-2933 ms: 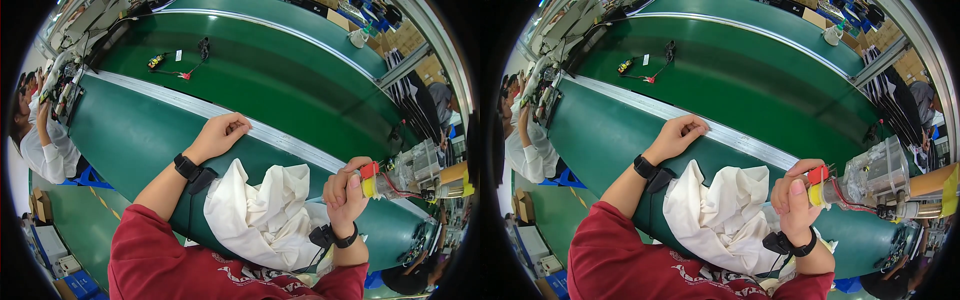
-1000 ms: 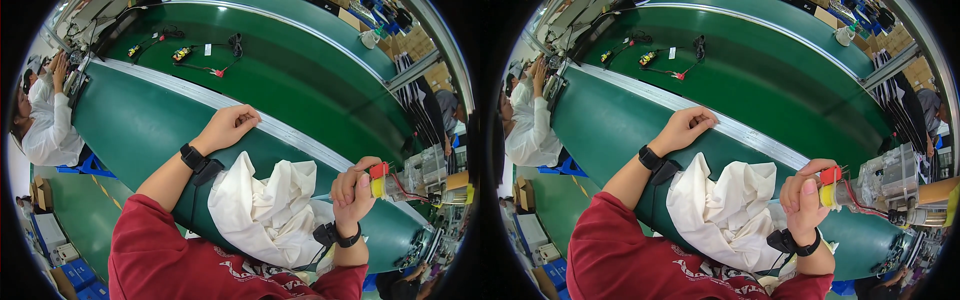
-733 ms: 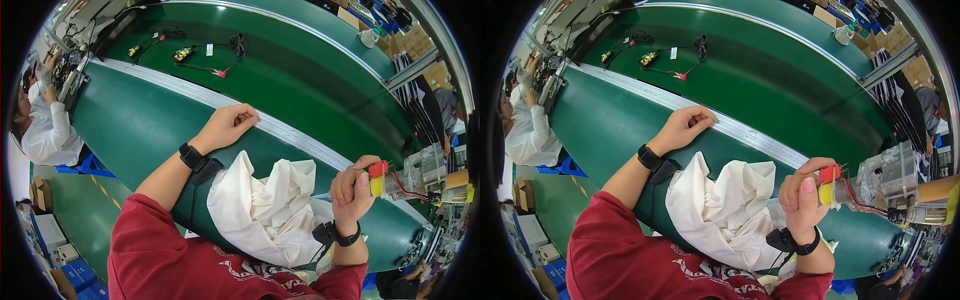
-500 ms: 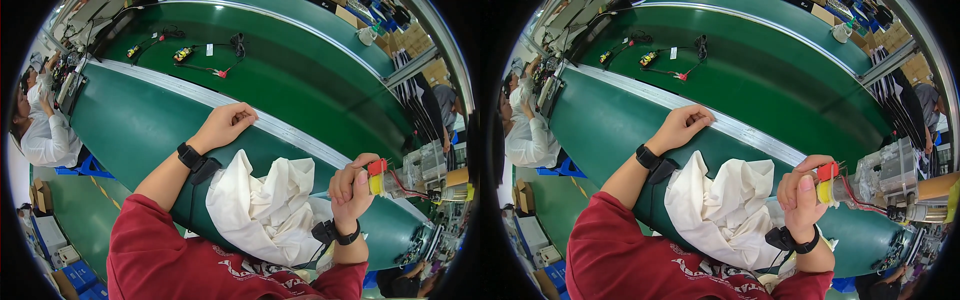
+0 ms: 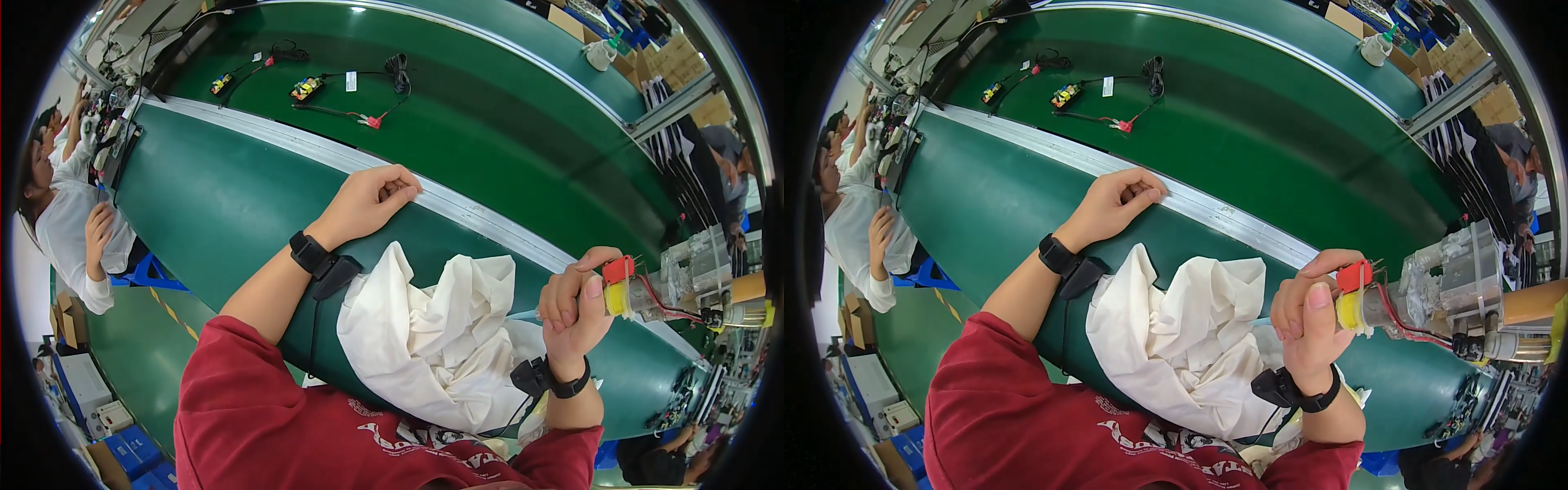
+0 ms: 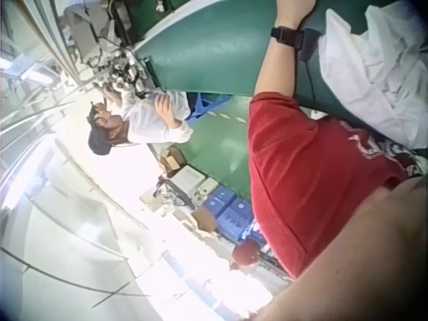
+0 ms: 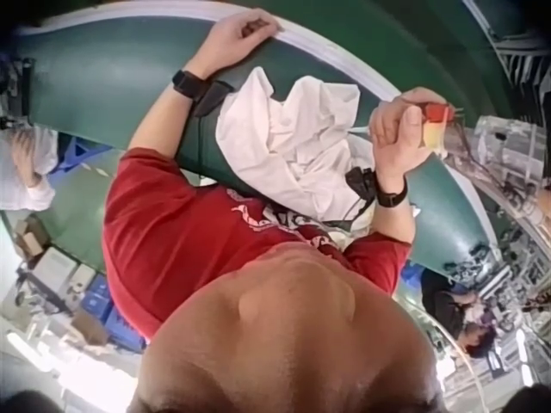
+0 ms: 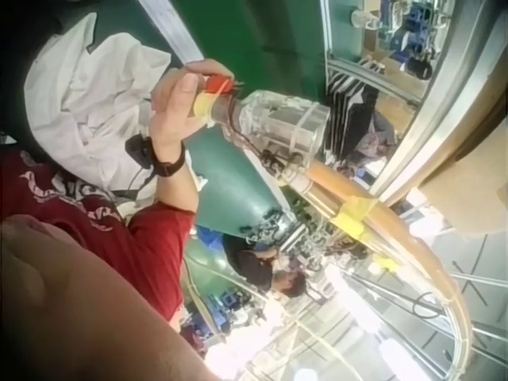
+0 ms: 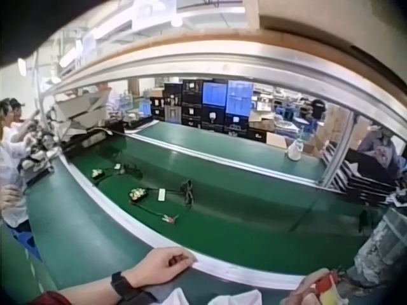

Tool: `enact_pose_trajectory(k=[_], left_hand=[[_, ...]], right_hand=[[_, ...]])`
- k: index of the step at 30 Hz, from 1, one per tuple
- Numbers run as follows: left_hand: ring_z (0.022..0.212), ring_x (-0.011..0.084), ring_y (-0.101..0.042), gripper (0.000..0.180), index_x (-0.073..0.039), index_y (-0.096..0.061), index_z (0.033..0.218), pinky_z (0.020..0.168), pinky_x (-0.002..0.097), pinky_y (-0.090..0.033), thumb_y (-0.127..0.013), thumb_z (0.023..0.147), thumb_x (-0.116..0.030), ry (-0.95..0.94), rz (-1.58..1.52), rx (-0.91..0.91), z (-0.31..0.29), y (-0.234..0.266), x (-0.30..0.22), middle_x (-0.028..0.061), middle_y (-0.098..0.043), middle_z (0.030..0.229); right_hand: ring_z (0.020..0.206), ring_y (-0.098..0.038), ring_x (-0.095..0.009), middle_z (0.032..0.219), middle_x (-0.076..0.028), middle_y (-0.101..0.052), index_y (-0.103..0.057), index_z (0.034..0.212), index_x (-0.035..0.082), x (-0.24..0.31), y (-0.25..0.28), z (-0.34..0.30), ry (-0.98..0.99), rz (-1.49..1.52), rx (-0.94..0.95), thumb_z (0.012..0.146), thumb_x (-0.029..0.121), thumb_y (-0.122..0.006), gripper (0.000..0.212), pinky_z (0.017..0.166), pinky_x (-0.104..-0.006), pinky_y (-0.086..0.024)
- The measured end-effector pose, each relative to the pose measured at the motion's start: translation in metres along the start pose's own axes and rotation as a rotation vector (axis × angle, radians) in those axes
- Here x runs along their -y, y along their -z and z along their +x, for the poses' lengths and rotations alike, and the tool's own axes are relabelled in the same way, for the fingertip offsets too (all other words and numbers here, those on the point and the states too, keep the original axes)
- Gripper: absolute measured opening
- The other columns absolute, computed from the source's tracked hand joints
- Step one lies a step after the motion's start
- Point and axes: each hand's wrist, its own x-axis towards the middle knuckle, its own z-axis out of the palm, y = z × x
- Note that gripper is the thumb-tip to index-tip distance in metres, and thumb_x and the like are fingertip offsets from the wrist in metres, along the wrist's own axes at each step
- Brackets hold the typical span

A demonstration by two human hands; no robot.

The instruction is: The person picks up a circuit board from the conveyor belt, places it on a white cloth, and applies glue to its components using a dispenser. This process is repeated for several additional circuit boards, returning each to the belt after gluing.

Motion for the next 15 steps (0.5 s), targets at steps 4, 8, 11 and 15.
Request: enact_pose_trajectory(k=[4,8,11,15], left_hand=[[0.066,0.0034,-0.047,0.011,-0.004,-0.067,0.099,0.062,0.0190,-0.043,-0.062,0.092,-0.011,0.001,-0.001,0.008,0.0004,0.0001,0.0015,-0.0036,-0.061,0.078],[0.066,0.0032,-0.047,0.011,-0.004,-0.067,0.099,0.063,0.0188,-0.043,-0.062,0.092,-0.011,0.001,-0.008,0.012,0.0016,-0.0003,0.0008,-0.0037,-0.061,0.078],[0.067,0.0032,-0.047,0.011,-0.004,-0.067,0.099,0.064,0.0187,-0.043,-0.061,0.092,-0.011,0.024,-0.004,0.019,0.0010,0.0007,-0.0006,-0.0037,-0.061,0.079],[0.071,0.0032,-0.051,0.011,-0.004,-0.066,0.100,0.066,0.0190,-0.044,-0.061,0.093,-0.011,0.048,-0.069,0.030,0.0024,0.0017,-0.0047,-0.0026,-0.062,0.083]], right_hand=[[0.035,-0.026,-0.005,0.050,0.004,-0.030,-0.040,0.101,0.005,-0.0007,0.0006,0.0011,0.008,-0.003,0.003,0.098,0.029,-0.050,0.026,0.034,-0.0222,-0.022],[0.036,-0.027,-0.005,0.049,0.003,-0.032,-0.039,0.101,0.004,-0.0005,0.0032,0.0015,0.000,0.019,0.001,0.098,0.026,-0.049,0.025,0.034,-0.0224,-0.023],[0.037,-0.029,-0.006,0.049,0.002,-0.034,-0.039,0.101,0.002,0.0009,0.0037,0.0017,-0.005,0.044,-0.005,0.098,0.023,-0.050,0.024,0.034,-0.0224,-0.024],[0.035,-0.025,-0.005,0.049,0.004,-0.031,-0.041,0.101,0.004,0.0006,0.0027,0.0012,0.002,0.009,-0.012,0.097,0.028,-0.051,0.026,0.033,-0.0228,-0.022]])
